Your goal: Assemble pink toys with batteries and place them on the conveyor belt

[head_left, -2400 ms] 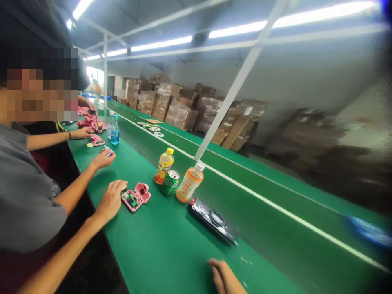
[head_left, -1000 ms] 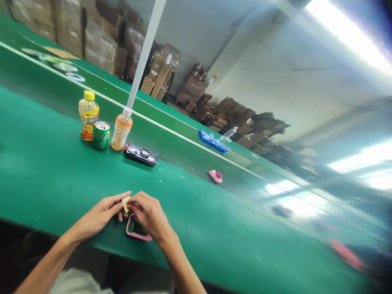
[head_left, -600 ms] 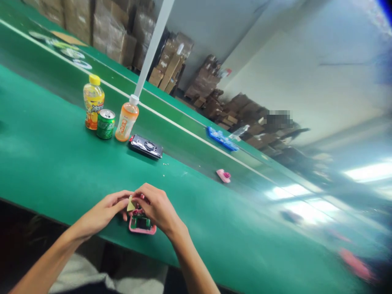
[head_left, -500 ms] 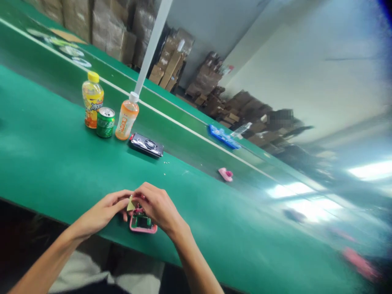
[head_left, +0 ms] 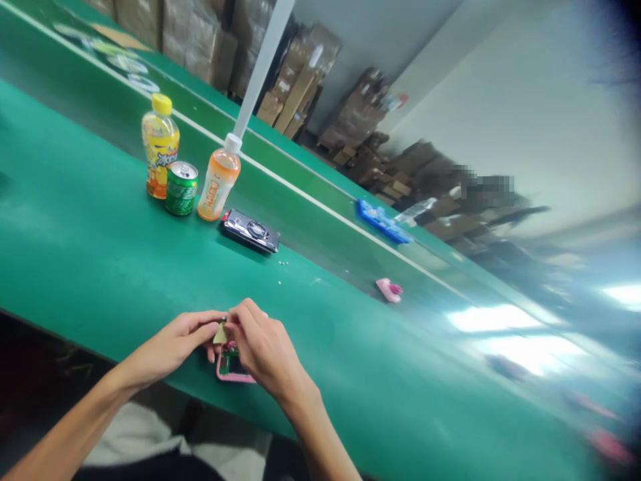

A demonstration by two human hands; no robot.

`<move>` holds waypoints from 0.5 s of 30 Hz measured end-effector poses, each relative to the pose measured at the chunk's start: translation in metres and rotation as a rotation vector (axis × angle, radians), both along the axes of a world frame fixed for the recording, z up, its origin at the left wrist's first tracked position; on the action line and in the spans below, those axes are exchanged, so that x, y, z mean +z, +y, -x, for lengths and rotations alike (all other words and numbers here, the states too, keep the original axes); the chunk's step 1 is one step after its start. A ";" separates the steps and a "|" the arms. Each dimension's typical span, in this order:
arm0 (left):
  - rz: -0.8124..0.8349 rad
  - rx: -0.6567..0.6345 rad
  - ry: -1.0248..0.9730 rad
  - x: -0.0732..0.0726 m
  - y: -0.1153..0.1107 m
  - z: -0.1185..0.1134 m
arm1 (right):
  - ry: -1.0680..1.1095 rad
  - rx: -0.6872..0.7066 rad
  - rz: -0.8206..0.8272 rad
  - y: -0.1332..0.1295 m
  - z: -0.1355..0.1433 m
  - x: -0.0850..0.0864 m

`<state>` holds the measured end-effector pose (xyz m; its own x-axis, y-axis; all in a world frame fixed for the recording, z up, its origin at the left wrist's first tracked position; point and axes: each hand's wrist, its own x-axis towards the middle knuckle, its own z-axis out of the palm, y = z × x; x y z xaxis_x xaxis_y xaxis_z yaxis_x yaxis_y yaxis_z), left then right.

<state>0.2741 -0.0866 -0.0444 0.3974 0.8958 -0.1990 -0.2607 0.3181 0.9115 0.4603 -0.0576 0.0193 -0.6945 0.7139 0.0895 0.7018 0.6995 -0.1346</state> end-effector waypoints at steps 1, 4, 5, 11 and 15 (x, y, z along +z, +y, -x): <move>0.005 0.005 -0.012 0.001 0.001 0.000 | 0.003 0.005 -0.052 -0.001 0.001 -0.003; 0.014 0.031 -0.053 0.004 0.003 -0.001 | 0.013 0.081 -0.252 -0.005 0.005 -0.011; 0.022 0.039 -0.068 0.005 0.003 -0.002 | 0.026 0.114 -0.304 -0.006 0.006 -0.014; 0.139 0.073 -0.186 0.009 0.002 -0.001 | 0.163 0.197 -0.384 -0.020 0.009 -0.016; 0.155 0.137 -0.180 0.009 0.002 -0.001 | 0.323 0.162 -0.224 -0.058 -0.010 -0.023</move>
